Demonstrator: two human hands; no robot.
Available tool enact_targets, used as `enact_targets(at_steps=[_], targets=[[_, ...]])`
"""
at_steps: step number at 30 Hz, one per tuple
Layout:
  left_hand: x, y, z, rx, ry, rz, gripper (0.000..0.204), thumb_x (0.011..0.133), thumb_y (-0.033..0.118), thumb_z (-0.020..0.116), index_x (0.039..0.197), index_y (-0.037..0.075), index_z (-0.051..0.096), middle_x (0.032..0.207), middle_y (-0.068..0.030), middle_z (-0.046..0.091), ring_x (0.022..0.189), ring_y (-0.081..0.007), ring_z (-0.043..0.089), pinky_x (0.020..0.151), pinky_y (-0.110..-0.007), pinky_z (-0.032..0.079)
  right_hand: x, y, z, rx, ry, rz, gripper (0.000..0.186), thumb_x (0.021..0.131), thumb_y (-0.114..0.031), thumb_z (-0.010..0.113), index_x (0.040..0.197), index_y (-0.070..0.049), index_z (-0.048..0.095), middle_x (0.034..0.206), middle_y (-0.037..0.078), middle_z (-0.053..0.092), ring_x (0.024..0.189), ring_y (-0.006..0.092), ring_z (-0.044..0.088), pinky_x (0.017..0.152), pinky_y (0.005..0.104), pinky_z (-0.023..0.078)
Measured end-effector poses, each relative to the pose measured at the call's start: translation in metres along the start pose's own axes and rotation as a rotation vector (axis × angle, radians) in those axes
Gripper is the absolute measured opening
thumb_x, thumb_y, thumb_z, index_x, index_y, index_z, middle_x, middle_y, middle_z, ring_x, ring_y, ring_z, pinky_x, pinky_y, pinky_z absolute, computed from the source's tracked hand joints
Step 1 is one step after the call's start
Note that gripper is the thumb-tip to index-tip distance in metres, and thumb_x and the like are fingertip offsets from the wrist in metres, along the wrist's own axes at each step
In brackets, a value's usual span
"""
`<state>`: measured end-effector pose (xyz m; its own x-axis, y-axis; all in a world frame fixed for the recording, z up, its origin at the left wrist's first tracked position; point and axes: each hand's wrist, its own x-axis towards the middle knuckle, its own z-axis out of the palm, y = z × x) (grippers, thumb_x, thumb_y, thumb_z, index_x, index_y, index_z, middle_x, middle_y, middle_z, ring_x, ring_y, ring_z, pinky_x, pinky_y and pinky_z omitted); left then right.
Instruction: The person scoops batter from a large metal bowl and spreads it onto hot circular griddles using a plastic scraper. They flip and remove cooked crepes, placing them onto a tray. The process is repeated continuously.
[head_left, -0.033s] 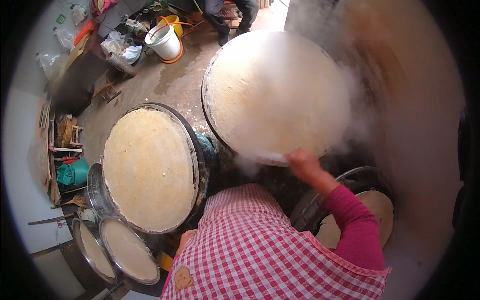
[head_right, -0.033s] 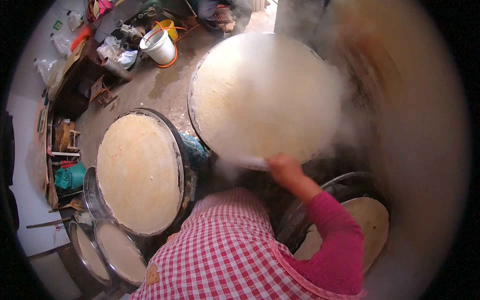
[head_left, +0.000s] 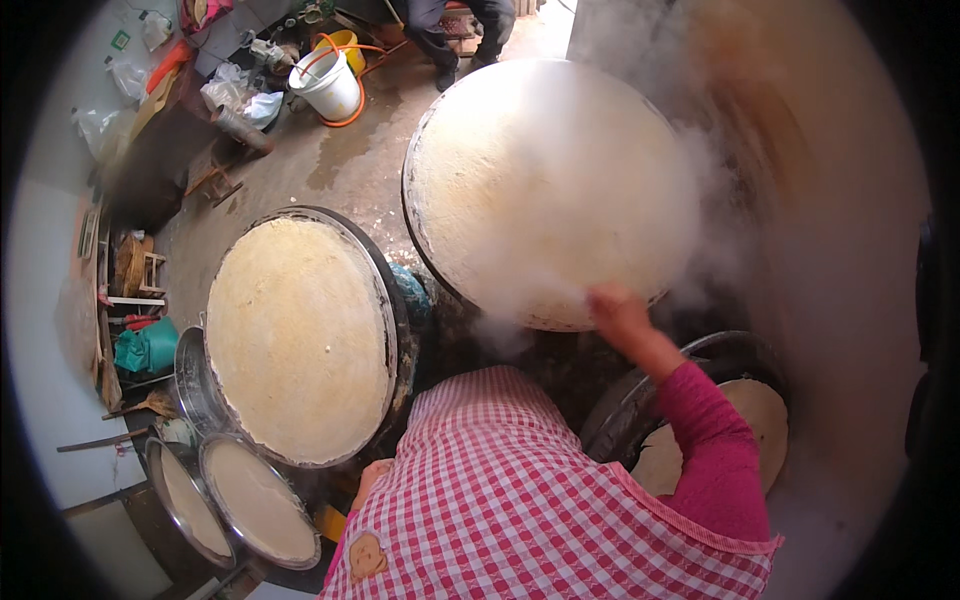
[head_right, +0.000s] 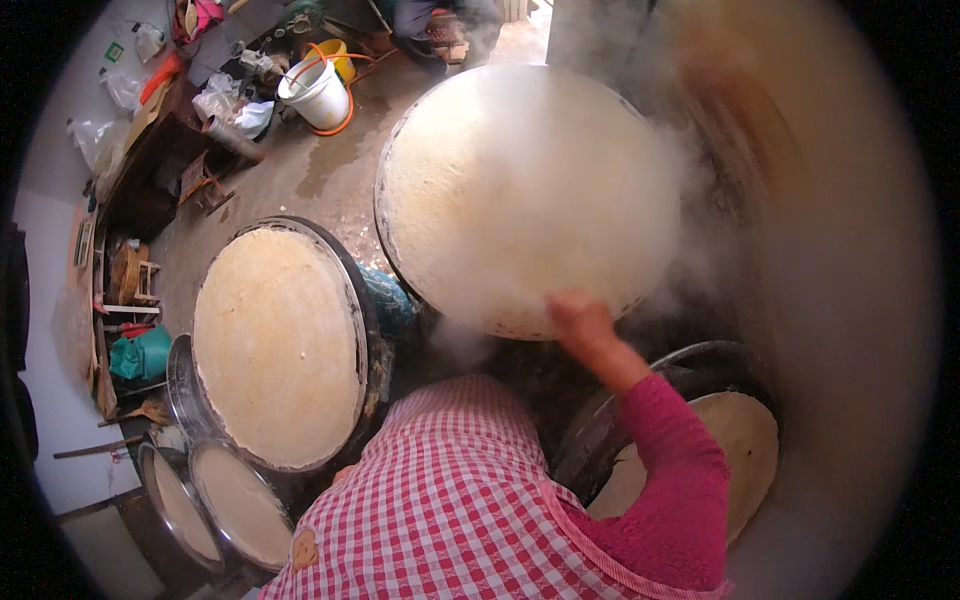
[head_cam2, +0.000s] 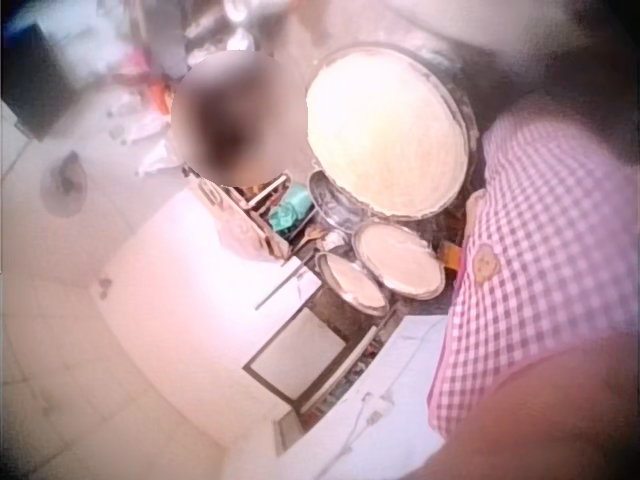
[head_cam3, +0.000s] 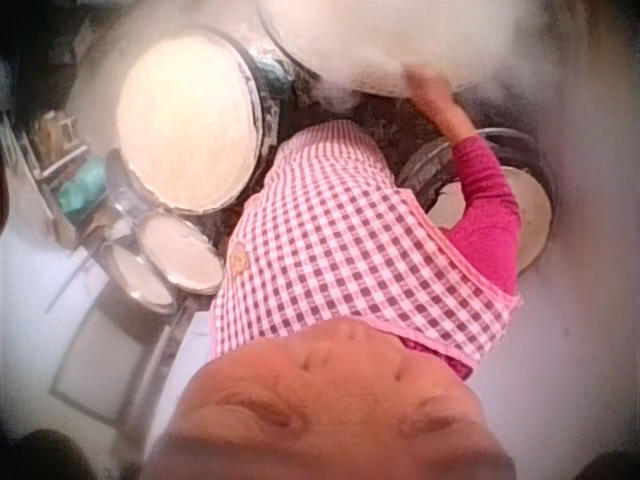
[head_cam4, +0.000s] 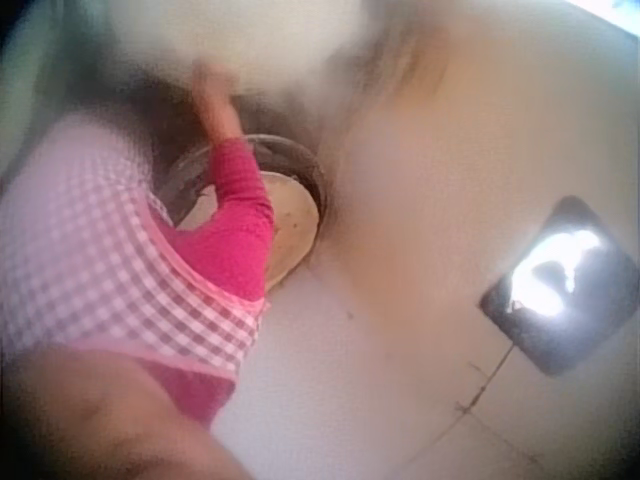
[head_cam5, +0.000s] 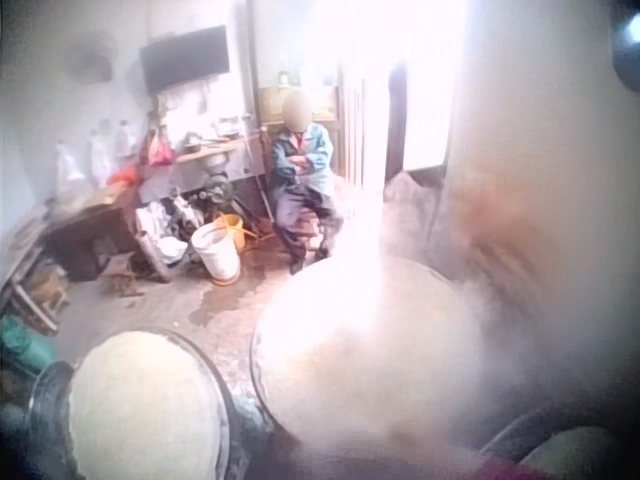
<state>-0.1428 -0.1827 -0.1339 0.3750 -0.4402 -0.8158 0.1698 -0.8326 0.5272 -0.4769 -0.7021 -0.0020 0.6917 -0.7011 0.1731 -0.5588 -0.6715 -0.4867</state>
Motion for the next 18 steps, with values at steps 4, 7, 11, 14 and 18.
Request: enact_targets(at_steps=[4, 7, 11, 14, 18], targets=[[-0.007, -0.003, -0.008, 0.014, 0.002, 0.003, 0.028, 0.083, 0.016, 0.054, 0.103, -0.003, 0.059, 0.093, -0.011, 0.064, 0.084, -0.0147, 0.06, 0.075, -0.025, 0.045, 0.042, 0.074, -0.025, -0.394, 0.437, 0.17, 0.01, 0.079, -0.012, 0.047, 0.073, -0.009, 0.055, 0.068, 0.011, 0.055, 0.067, 0.0325, 0.053, 0.055, 0.042, 0.045], [-0.018, -0.01, -0.014, -0.002, 0.013, -0.001, 0.028, 0.083, 0.016, 0.054, 0.103, -0.003, 0.059, 0.093, -0.011, 0.064, 0.084, -0.0147, 0.06, 0.074, -0.025, 0.045, 0.036, 0.087, -0.006, -0.472, 0.338, 0.294, 0.011, 0.077, -0.011, 0.048, 0.082, -0.011, 0.058, 0.076, 0.008, 0.059, 0.073, 0.0298, 0.055, 0.059, 0.0407, 0.047], [-0.032, -0.027, -0.021, -0.098, 0.02, 0.02, 0.029, 0.083, 0.016, 0.054, 0.104, -0.003, 0.059, 0.093, -0.011, 0.064, 0.084, -0.0148, 0.06, 0.074, -0.025, 0.045, 0.011, 0.046, 0.035, -0.535, 0.195, 0.213, 0.021, 0.073, -0.008, 0.051, 0.092, -0.008, 0.058, 0.092, 0.009, 0.06, 0.082, 0.0304, 0.055, 0.069, 0.041, 0.046], [-0.041, -0.043, -0.029, -0.096, 0.031, 0.025, 0.029, 0.084, 0.015, 0.052, 0.106, -0.004, 0.057, 0.093, -0.0112, 0.064, 0.084, -0.0154, 0.06, 0.074, -0.025, 0.046, -0.013, -0.003, 0.049, -0.508, 0.181, 0.197, 0.022, 0.071, -0.008, 0.053, 0.092, -0.01, 0.058, 0.093, 0.007, 0.06, 0.084, 0.0274, 0.055, 0.07, 0.0402, 0.046], [-0.045, -0.069, -0.045, 0.002, -0.007, 0.054, 0.029, 0.084, 0.011, 0.048, 0.108, -0.005, 0.054, 0.091, -0.0111, 0.064, 0.082, -0.017, 0.061, 0.074, -0.027, 0.047, -0.05, -0.074, 0.077, -0.376, 0.183, 0.14, 0.023, 0.072, -0.008, 0.055, 0.095, -0.008, 0.059, 0.093, 0.008, 0.059, 0.086, 0.0288, 0.054, 0.072, 0.0399, 0.045]])
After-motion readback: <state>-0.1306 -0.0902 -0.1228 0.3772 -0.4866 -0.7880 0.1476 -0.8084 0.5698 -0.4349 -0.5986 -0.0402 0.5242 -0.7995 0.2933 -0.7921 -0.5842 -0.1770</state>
